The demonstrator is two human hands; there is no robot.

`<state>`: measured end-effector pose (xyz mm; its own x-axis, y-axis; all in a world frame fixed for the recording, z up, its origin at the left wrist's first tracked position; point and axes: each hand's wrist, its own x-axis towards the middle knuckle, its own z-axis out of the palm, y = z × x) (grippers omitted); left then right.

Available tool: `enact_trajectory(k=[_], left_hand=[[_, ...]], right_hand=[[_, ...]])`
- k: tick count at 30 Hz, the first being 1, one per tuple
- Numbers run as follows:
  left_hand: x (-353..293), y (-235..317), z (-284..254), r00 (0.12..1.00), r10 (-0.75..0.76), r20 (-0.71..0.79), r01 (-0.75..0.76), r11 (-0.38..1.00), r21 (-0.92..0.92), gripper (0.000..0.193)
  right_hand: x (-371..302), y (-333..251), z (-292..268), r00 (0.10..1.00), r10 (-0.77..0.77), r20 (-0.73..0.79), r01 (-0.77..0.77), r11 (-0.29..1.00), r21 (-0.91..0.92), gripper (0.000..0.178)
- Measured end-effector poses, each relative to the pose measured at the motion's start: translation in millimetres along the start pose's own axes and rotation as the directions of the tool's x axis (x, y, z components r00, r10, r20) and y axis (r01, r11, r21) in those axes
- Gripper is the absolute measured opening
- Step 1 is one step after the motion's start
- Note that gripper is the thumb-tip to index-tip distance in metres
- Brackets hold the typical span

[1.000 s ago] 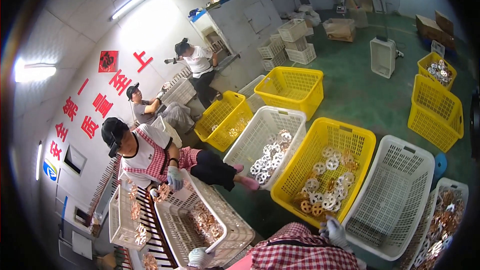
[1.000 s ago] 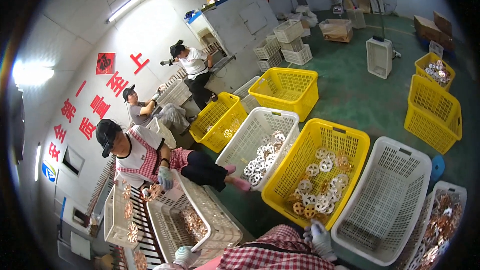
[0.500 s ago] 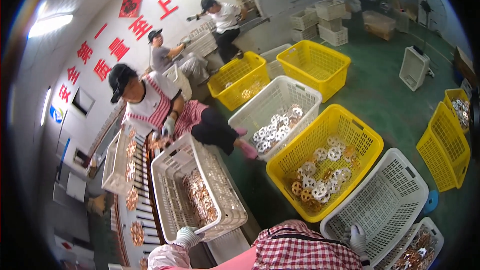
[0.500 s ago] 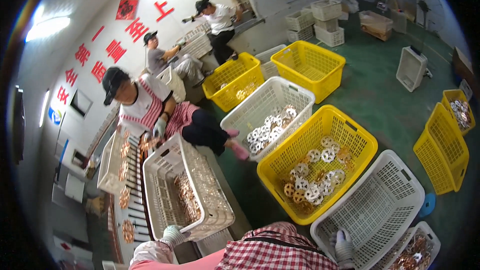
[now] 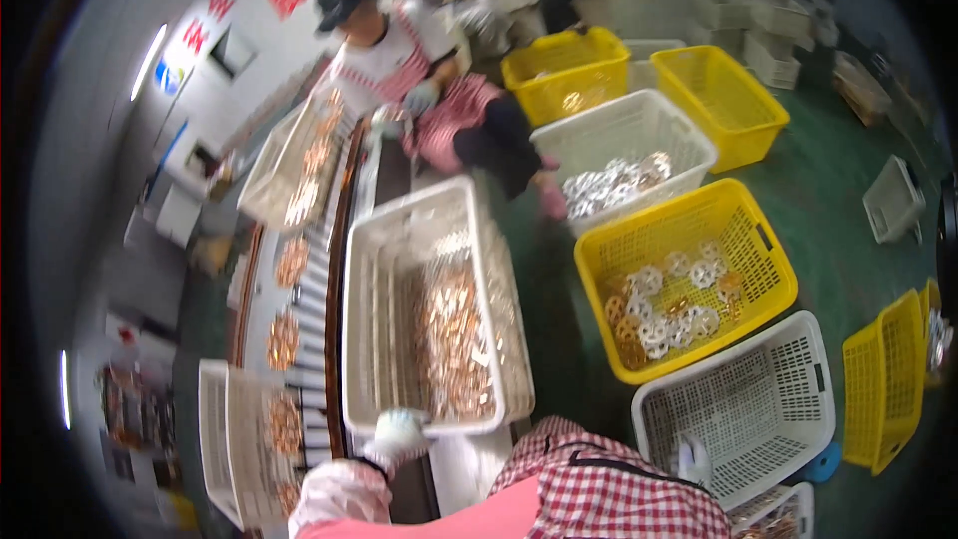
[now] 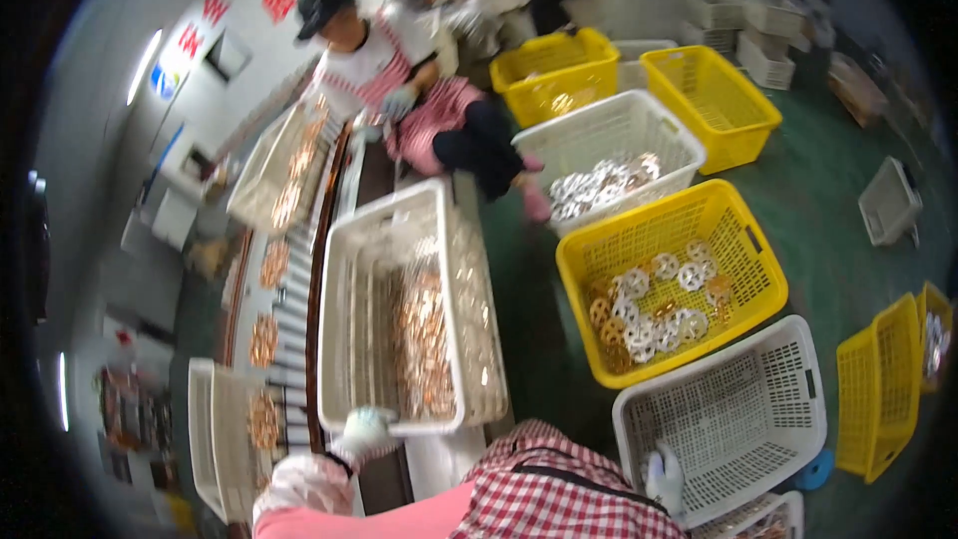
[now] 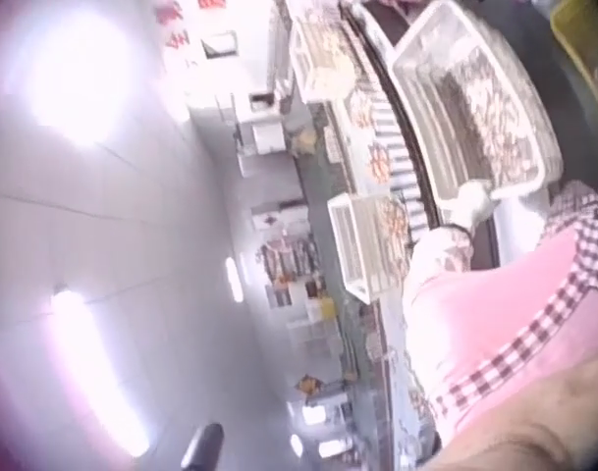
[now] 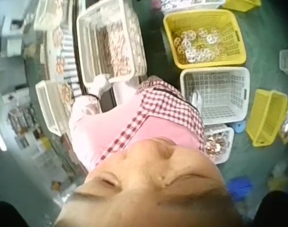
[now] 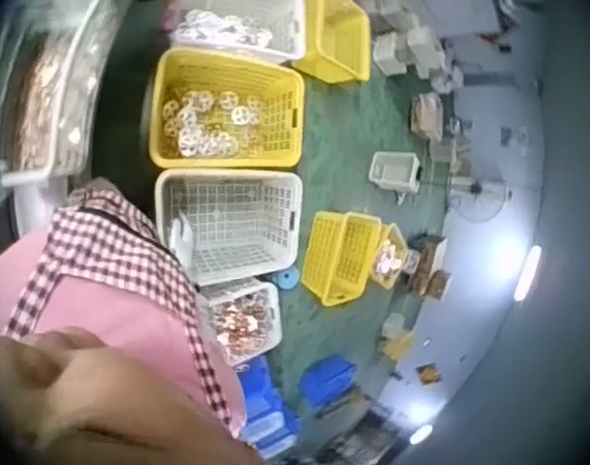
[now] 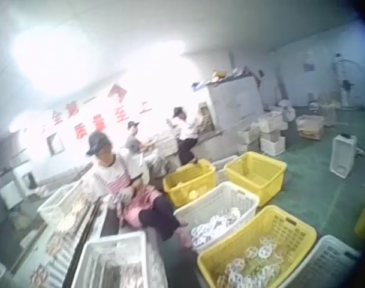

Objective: Sorting small gold-colored mechanical gear components between plastic storage bins.

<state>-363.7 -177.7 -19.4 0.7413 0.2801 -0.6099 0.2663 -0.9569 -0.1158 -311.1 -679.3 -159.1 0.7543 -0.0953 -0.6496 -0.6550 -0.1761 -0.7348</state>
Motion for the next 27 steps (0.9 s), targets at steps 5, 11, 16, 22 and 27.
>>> enact_trajectory(k=[5,11,16,22,27], left_hand=[[-14,15,-1,0.704,0.056,-0.707,-0.154,0.985,-0.076,0.062],[-102,107,217,0.74,-0.493,-0.458,0.231,0.825,-0.515,0.067],[-109,179,315,0.842,-0.374,-0.389,0.051,0.772,-0.633,0.065],[98,123,247,0.565,-0.607,-0.558,0.102,0.723,-0.683,0.066],[111,76,257,0.43,-0.774,-0.466,0.257,0.599,-0.758,0.064]], right_hand=[[4,-138,68,0.683,-0.555,0.474,0.7,0.682,-0.21,0.038],[-27,-233,172,-0.091,-0.624,0.776,0.983,-0.181,-0.03,0.052],[-47,-203,252,-0.195,-0.393,0.899,0.935,-0.35,0.05,0.052],[-35,-197,284,-0.127,-0.448,0.885,0.927,-0.371,-0.055,0.026],[-32,-221,316,-0.087,-0.367,0.926,0.923,-0.38,-0.064,0.028]])
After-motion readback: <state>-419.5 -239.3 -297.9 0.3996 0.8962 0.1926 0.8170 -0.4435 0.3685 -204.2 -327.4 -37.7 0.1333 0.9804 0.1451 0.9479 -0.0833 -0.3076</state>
